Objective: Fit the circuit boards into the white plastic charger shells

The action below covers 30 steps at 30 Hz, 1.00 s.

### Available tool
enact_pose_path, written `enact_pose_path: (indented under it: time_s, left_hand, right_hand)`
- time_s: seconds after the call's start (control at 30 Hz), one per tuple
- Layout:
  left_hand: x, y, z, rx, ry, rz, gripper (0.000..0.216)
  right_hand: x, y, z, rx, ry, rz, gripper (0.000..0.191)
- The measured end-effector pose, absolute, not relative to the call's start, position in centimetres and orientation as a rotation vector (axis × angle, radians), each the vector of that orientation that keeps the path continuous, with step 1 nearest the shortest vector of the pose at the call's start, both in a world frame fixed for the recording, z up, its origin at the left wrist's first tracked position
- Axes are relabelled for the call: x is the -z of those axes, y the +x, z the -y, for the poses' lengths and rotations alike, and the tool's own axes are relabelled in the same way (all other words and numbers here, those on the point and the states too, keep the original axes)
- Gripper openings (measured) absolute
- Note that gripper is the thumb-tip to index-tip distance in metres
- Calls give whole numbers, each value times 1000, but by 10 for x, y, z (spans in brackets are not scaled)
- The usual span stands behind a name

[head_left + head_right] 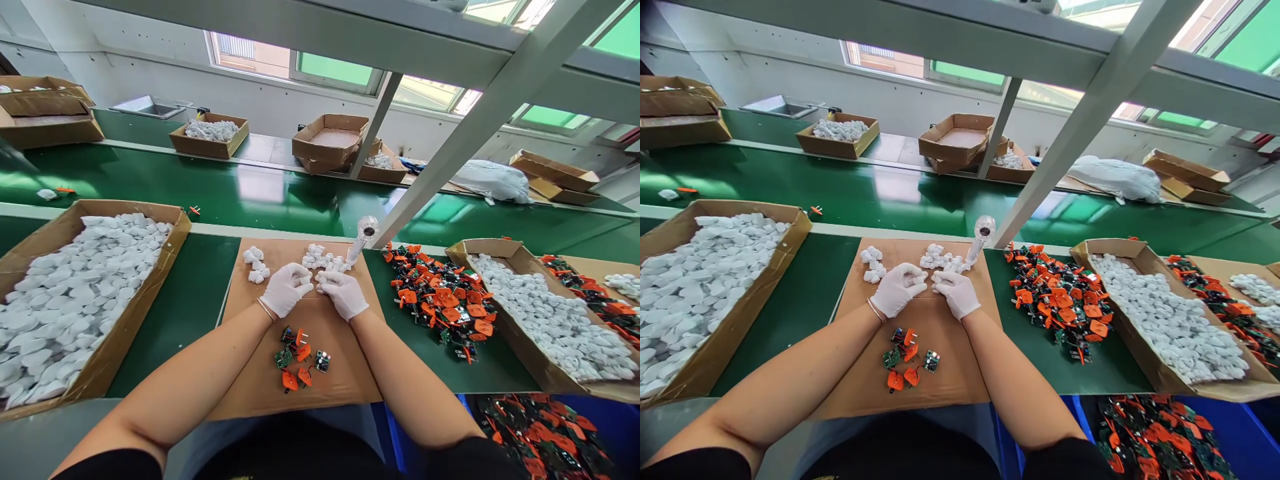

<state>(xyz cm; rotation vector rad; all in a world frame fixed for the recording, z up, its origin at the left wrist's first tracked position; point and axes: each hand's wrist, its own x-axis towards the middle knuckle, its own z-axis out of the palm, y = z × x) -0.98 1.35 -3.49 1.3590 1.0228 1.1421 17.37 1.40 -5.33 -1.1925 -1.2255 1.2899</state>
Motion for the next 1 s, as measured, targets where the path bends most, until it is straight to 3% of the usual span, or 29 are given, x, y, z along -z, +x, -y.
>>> enact_pose_path:
  time_s: [0.73, 0.9, 1.0]
  left_hand:
    - [23, -8, -4, -1086, 1809, -1164, 27]
    - [21, 0, -1, -969, 1897, -1232, 36]
    - [11, -9, 0, -869, 1945, -1322, 49]
  right_hand:
    - [30, 165, 5, -1384, -1198, 1234, 44]
    - [30, 157, 7, -1250, -1283, 1331, 35]
    - [32, 157, 3, -1320, -1244, 1216, 44]
